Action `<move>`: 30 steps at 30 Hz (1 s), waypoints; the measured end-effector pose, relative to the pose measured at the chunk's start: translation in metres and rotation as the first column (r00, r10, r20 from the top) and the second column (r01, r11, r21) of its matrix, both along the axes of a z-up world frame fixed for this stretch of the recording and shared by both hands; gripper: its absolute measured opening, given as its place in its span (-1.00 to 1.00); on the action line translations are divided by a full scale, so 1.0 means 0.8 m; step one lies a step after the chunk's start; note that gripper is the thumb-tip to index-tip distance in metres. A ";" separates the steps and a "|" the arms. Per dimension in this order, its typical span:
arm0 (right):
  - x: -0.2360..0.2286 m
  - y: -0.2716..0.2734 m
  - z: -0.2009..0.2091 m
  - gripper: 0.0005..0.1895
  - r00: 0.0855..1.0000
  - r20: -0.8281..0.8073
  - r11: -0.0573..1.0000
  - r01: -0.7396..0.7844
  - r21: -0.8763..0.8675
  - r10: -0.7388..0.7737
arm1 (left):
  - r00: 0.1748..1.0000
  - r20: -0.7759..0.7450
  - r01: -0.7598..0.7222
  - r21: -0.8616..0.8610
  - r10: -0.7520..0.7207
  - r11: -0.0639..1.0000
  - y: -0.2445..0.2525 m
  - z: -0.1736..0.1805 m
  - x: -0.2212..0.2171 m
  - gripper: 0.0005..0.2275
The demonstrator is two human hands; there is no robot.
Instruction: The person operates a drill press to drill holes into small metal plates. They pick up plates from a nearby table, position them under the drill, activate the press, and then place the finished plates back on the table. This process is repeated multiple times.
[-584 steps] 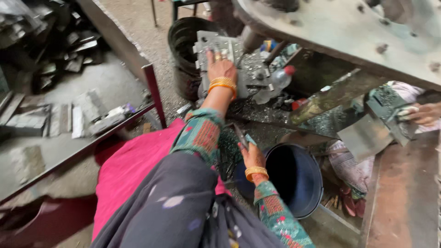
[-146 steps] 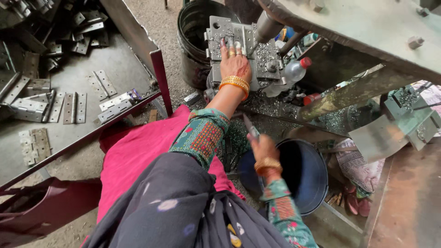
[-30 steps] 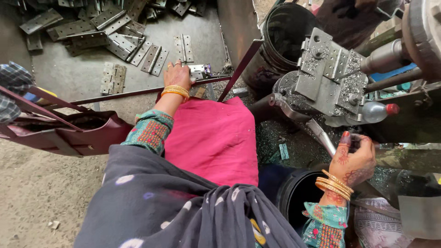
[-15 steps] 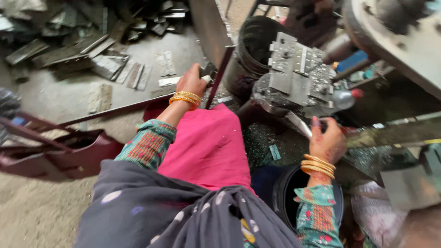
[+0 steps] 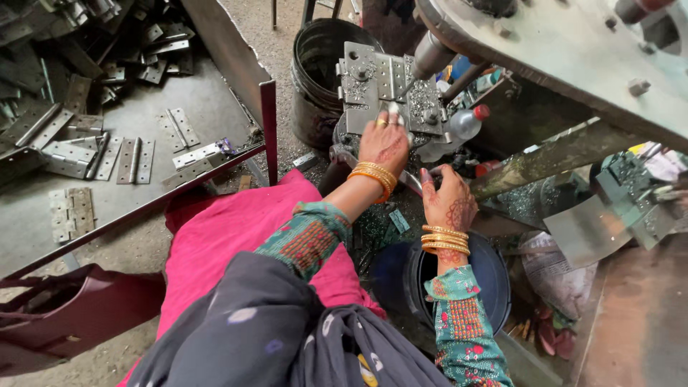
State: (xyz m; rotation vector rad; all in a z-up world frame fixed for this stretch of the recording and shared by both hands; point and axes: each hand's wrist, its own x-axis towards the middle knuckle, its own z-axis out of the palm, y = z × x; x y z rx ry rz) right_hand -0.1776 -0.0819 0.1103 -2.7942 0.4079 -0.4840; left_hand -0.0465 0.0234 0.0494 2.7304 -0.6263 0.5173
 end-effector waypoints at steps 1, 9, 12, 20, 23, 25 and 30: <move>0.001 -0.002 -0.002 -0.65 0.999 -0.027 1.000 0.016 -0.017 -0.017 | 0.999 -0.042 0.003 -0.004 -0.003 1.000 0.002 -0.005 -0.003 -0.81; 0.002 -0.001 -0.006 -0.66 0.980 -0.197 0.998 -0.017 -0.062 0.005 | 0.991 -0.115 0.086 0.134 -0.071 0.987 0.005 -0.005 -0.013 -0.80; 0.001 -0.003 -0.006 -0.66 0.980 -0.196 0.993 -0.050 -0.106 0.028 | 0.967 -0.243 0.105 0.126 -0.072 0.986 -0.007 -0.011 -0.005 -0.81; -0.007 -0.036 -0.066 -0.59 0.956 -0.294 0.985 -0.028 -0.169 -0.024 | 0.996 -0.074 -0.035 0.225 0.053 0.974 -0.023 -0.022 0.038 -0.74; -0.030 -0.033 -0.125 -0.54 0.927 -0.376 0.998 -0.021 -0.063 -0.004 | 0.993 -0.087 -0.057 0.186 0.074 0.981 -0.030 -0.023 0.046 -0.72; -0.045 -0.032 -0.164 -0.48 0.903 -0.430 0.999 0.034 0.032 -0.017 | 0.992 0.024 -0.123 0.107 0.122 0.987 -0.032 -0.030 0.043 -0.72; -0.055 -0.039 -0.199 -0.43 0.907 -0.420 0.991 0.076 0.112 -0.022 | 0.987 0.136 -0.087 0.036 0.081 0.996 -0.015 -0.045 0.021 -0.69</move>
